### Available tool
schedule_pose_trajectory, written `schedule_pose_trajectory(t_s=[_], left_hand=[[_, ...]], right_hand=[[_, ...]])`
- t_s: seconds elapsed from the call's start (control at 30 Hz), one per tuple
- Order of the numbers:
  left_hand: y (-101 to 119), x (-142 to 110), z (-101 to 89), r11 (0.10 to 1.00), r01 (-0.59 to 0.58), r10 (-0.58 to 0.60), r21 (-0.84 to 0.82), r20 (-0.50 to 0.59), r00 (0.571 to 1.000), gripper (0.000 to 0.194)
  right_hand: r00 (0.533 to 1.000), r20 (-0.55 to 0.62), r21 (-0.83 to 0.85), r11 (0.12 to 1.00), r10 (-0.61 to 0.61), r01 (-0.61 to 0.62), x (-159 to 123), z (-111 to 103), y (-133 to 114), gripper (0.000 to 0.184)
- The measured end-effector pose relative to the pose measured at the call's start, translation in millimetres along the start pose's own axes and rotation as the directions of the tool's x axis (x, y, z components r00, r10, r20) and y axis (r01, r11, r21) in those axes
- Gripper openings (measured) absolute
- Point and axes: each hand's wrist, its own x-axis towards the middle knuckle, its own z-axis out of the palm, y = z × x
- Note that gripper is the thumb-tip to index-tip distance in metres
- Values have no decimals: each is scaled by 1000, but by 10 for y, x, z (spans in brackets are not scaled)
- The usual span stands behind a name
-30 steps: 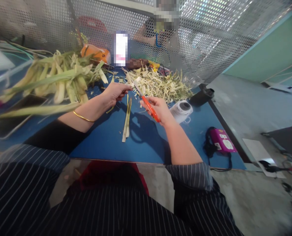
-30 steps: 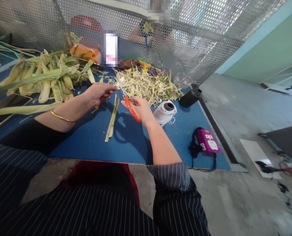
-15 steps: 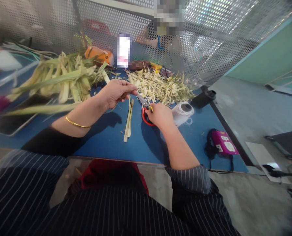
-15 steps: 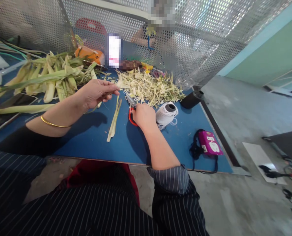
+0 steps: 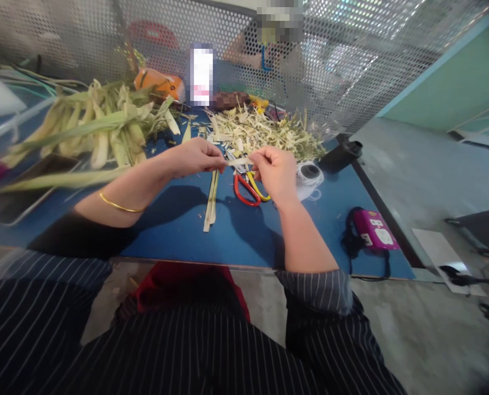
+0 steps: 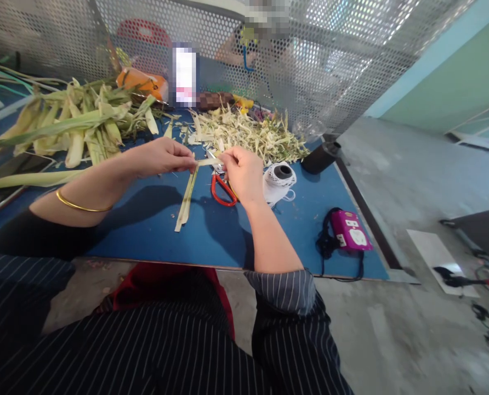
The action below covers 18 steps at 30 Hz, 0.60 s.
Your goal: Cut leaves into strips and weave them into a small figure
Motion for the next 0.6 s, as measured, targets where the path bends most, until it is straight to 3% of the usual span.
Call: schedule_pose_trajectory(t_s=[0.17, 0.27, 0.4, 0.57, 0.6], left_hand=[[-219, 62, -397, 992, 30, -29, 123, -2, 1000, 25], [-332, 94, -576, 979, 53, -41, 197, -64, 997, 22], [-412, 130, -704, 957, 68, -20, 282, -169, 985, 21], [-491, 143, -774, 972, 81, -58, 222, -104, 993, 25], [-498, 141, -763, 987, 65, -51, 146, -97, 994, 24]], right_hand=[[1000, -13, -15, 1000, 2, -2, 27, -33, 30, 17], [984, 175, -2, 1000, -30, 30, 14, -24, 42, 17], [898, 439, -109, 993, 4, 50, -12, -43, 37, 14], [850, 523, -186, 982, 62, 43, -22, -113, 10, 15], [844, 531, -175, 984, 68, 31, -22, -119, 10, 16]])
